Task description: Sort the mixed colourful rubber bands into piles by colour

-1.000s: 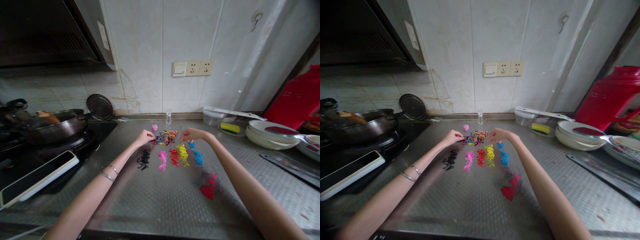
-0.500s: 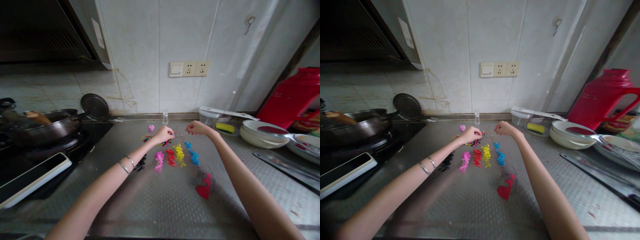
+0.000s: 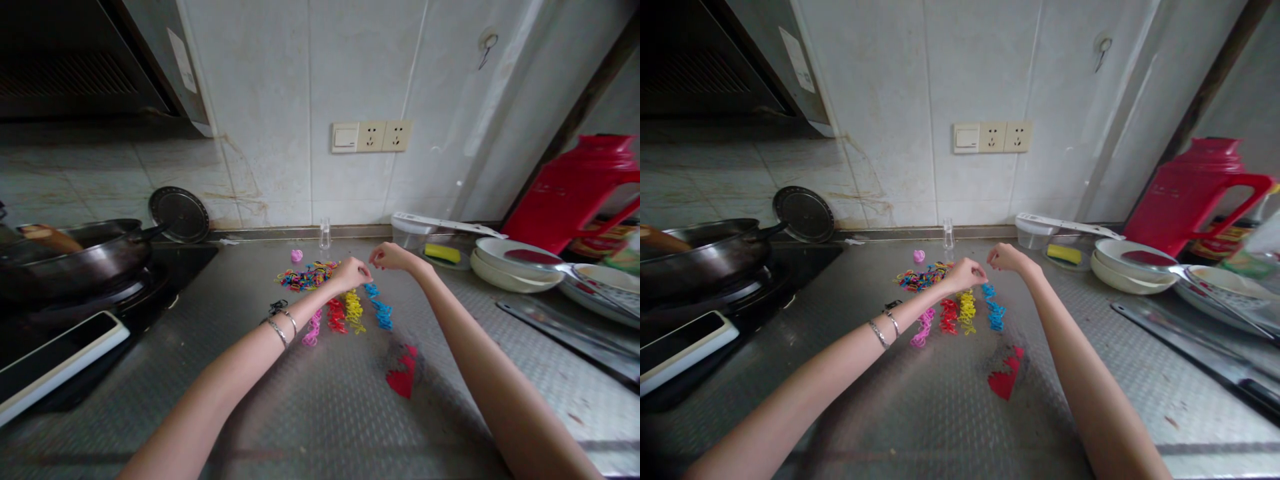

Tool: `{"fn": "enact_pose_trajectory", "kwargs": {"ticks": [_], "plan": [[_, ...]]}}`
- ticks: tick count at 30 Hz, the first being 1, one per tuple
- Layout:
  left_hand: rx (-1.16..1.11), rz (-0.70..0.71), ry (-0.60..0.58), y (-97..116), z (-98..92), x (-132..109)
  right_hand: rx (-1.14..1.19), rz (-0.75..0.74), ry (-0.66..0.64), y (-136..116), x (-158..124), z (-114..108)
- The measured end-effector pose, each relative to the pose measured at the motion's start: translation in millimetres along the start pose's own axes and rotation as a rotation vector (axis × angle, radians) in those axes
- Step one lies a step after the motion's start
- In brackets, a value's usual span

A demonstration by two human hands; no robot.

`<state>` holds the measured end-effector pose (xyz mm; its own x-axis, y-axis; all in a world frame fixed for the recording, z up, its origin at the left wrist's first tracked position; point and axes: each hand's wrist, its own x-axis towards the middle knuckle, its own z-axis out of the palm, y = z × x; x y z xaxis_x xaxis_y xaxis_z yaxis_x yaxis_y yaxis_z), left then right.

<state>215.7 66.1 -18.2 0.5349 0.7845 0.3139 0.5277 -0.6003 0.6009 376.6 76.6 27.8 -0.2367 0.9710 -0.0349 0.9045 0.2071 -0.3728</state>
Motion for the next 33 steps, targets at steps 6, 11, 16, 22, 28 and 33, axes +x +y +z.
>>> {"fn": "enact_pose_trajectory", "kwargs": {"ticks": [6, 11, 16, 22, 28, 33], "plan": [[-0.120, -0.096, 0.177, -48.6, -58.4, -22.3, -0.139, -0.134, 0.047, -5.9, 7.3, 19.2], [-0.129, -0.264, 0.369, -107.9, -109.1, -61.4, -0.111, -0.235, 0.084, -19.1, 13.3, 47.4], [-0.202, -0.519, 0.505, -144.5, -135.4, -104.4, -0.008, -0.345, 0.076, -40.3, 12.6, 63.9], [-0.286, -0.540, 0.525, -150.7, -135.3, -120.0, 0.011, -0.477, 0.006, -61.0, 7.8, 73.4], [-0.156, -0.500, 0.537, -143.9, -131.5, -119.3, -0.051, -0.449, 0.036, -66.7, 6.0, 81.6], [-0.148, -0.506, 0.513, -138.2, -132.5, -120.9, -0.074, -0.467, 0.031, -69.2, 4.8, 81.5]]}}
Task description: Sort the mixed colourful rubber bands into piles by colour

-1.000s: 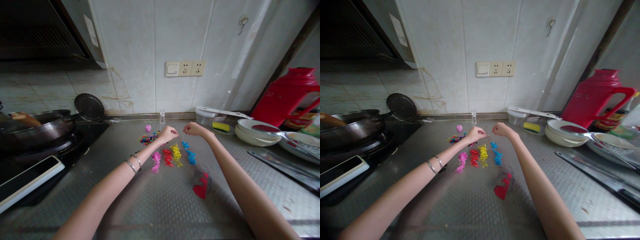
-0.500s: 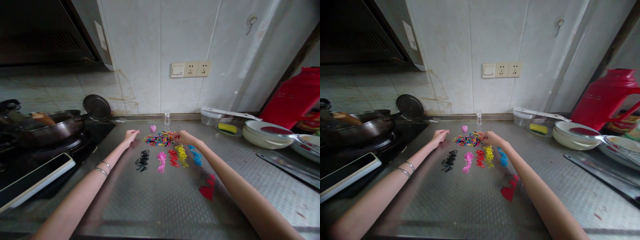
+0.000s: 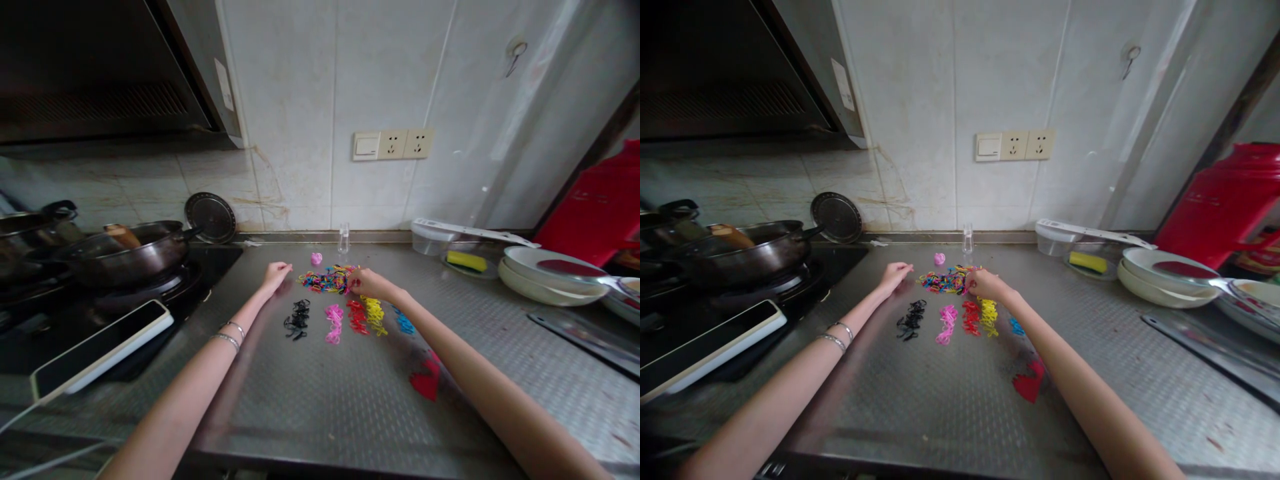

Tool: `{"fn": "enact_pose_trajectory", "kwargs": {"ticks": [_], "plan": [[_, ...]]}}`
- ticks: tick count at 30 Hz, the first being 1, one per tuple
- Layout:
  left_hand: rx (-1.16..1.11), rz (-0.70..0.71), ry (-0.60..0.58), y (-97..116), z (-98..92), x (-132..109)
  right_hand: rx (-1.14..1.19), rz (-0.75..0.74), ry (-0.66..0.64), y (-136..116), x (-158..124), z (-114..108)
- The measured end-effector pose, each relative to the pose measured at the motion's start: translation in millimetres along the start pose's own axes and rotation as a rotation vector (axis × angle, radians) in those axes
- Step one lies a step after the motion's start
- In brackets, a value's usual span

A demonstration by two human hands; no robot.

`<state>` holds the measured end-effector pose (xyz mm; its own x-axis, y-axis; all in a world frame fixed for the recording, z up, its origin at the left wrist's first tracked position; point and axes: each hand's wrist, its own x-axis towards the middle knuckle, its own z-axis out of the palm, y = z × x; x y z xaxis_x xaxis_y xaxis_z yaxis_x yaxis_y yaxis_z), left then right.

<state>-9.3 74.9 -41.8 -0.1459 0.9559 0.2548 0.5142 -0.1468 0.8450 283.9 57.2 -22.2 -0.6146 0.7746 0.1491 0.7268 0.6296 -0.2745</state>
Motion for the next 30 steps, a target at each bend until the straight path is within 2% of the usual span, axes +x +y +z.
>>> {"fn": "enact_pose_trajectory", "kwargs": {"ticks": [6, 11, 20, 25, 30], "plan": [[0.000, 0.039, 0.020, -8.5, 2.7, 4.3, 0.054, -0.027, 0.038, -11.1, -0.2, -9.5], [0.008, 0.049, 0.023, -12.8, 3.7, 7.7, 0.163, -0.081, 0.061, -31.1, -1.2, -12.3], [-0.014, 0.069, 0.040, -10.4, 3.8, 3.5, 0.261, -0.181, 0.031, -73.1, -26.7, -7.6], [-0.034, 0.054, 0.028, -8.2, 1.2, 1.2, 0.273, -0.189, -0.012, -79.2, -34.8, -0.2], [-0.058, 0.097, -0.003, -3.7, -0.4, -1.6, 0.253, -0.164, 0.064, -76.9, -38.8, -1.3]]}}
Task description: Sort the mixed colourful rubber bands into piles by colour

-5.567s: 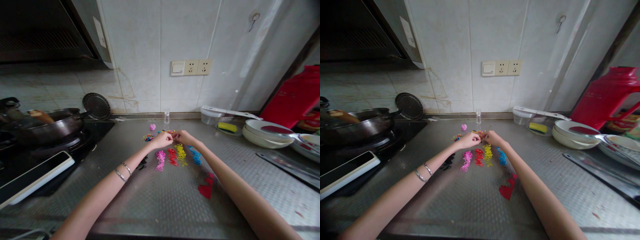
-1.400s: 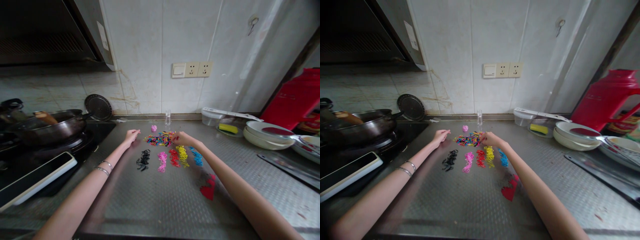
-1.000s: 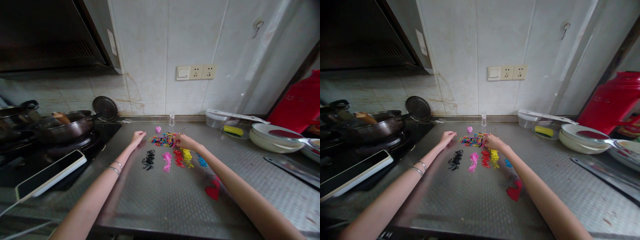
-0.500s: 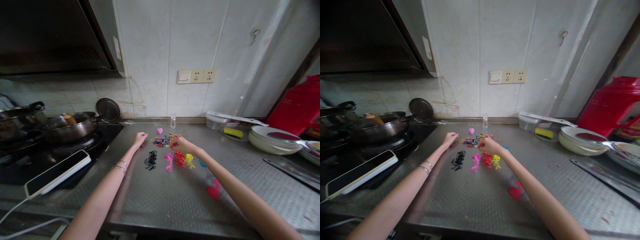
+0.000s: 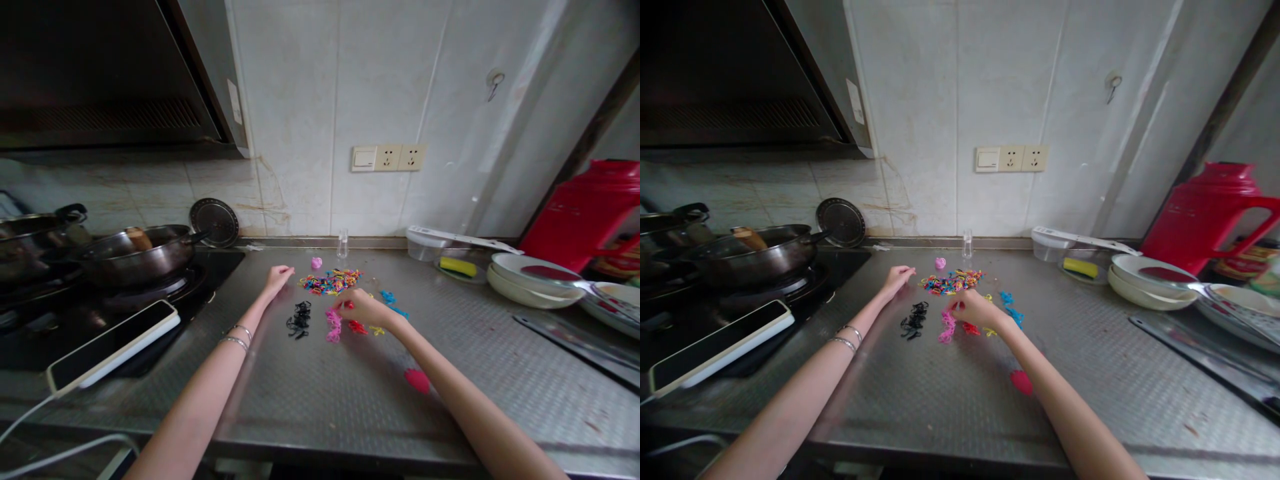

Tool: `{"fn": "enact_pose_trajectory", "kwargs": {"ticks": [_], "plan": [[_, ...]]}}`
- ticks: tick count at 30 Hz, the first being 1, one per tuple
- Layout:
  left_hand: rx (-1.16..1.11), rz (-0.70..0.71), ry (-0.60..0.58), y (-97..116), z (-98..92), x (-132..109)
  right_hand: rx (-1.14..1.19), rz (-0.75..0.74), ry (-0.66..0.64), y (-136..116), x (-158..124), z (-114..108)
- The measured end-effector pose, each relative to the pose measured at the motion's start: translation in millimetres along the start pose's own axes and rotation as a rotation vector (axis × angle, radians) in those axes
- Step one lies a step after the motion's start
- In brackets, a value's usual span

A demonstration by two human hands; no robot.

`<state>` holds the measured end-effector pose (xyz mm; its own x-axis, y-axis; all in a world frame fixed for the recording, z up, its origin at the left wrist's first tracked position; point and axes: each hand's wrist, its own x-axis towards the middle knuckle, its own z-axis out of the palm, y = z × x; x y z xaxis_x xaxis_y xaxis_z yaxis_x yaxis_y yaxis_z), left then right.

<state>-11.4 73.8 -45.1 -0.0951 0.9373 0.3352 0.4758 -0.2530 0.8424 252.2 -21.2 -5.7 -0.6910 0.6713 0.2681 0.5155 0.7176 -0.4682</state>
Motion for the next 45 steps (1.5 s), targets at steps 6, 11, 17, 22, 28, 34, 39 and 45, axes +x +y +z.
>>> {"fn": "enact_pose_trajectory", "kwargs": {"ticks": [6, 11, 17, 22, 28, 34, 39, 45], "plan": [[0.044, 0.119, -0.059, -2.9, 7.4, -0.3, -0.004, 0.067, 0.135, 12.3, -6.2, -7.3], [0.206, 0.221, -0.189, 7.2, 11.8, -9.5, -0.087, 0.100, 0.208, 31.4, -10.6, -9.1], [0.335, 0.311, -0.452, 35.8, 20.9, -21.2, -0.158, 0.144, 0.246, 50.6, -17.4, -13.0], [0.421, 0.331, -0.446, 34.7, 23.6, -20.8, -0.174, 0.209, 0.263, 59.9, -21.7, -14.9], [0.415, 0.346, -0.441, 29.5, 24.5, -22.3, -0.188, 0.238, 0.274, 70.1, -25.5, -16.0], [0.350, 0.362, -0.361, 44.3, 26.7, -24.7, -0.195, 0.256, 0.291, 73.8, -26.2, -21.0], [0.273, 0.387, -0.314, 75.6, 51.5, -43.4, -0.180, 0.268, 0.320, 73.7, -28.3, -24.0], [0.320, 0.515, -0.464, 111.2, 87.5, -88.7, -0.179, 0.284, 0.332, 75.8, -29.7, -24.7]]}}
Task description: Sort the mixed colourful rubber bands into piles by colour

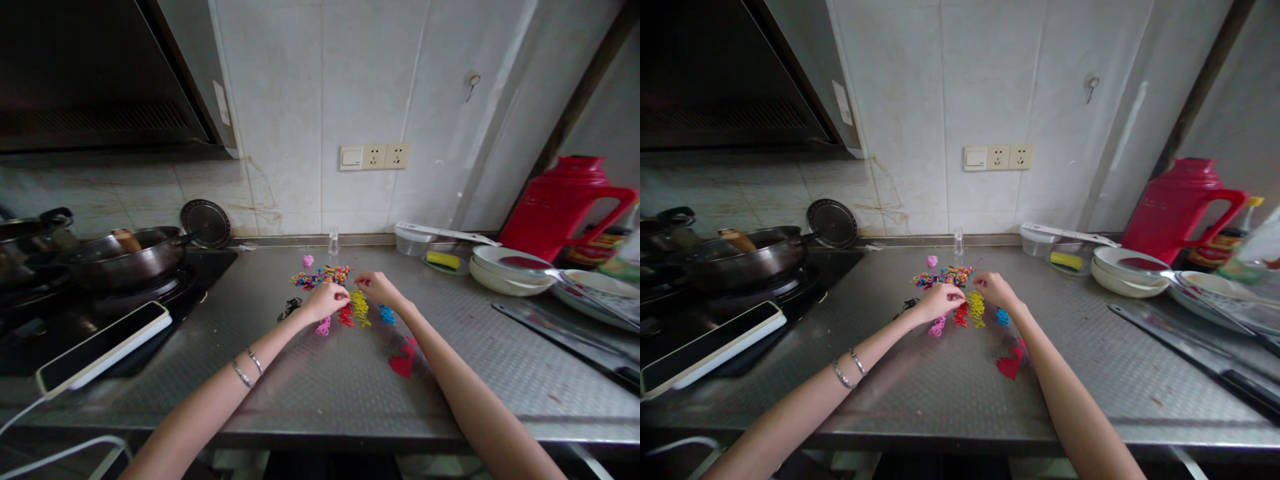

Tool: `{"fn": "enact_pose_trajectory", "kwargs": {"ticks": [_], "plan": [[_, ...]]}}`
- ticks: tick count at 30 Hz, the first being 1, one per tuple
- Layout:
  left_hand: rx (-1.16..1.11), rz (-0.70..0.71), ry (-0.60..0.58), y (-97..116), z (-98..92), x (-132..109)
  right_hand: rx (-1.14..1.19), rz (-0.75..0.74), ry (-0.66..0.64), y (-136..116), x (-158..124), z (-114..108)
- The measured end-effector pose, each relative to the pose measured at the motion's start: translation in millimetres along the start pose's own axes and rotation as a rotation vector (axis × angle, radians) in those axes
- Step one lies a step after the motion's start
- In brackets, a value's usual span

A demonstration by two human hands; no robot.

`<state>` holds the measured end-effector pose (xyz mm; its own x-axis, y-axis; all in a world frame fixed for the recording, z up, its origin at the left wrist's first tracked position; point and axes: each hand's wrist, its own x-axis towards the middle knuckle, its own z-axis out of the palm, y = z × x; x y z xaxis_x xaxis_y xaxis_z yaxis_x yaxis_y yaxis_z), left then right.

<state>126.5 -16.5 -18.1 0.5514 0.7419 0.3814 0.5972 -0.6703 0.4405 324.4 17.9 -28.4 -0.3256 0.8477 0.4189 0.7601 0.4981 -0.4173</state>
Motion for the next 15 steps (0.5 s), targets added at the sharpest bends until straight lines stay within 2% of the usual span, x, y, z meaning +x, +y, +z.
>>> {"fn": "enact_pose_trajectory", "kwargs": {"ticks": [3, 7, 11, 15], "plan": [[0.069, 0.022, -0.034, 15.6, 8.6, -4.1, -0.006, 0.006, 0.000, -0.5, 0.3, -0.8], [0.112, -0.006, -0.089, 20.4, 14.9, -6.2, -0.007, 0.008, 0.003, -1.9, 0.2, -3.0], [0.085, -0.019, -0.081, 13.6, 12.8, -3.7, 0.001, 0.025, -0.002, -0.7, 0.0, -5.5], [0.015, -0.060, 0.012, -4.7, -4.3, 2.1, 0.001, 0.061, 0.007, 2.6, 0.0, -5.9]]}}
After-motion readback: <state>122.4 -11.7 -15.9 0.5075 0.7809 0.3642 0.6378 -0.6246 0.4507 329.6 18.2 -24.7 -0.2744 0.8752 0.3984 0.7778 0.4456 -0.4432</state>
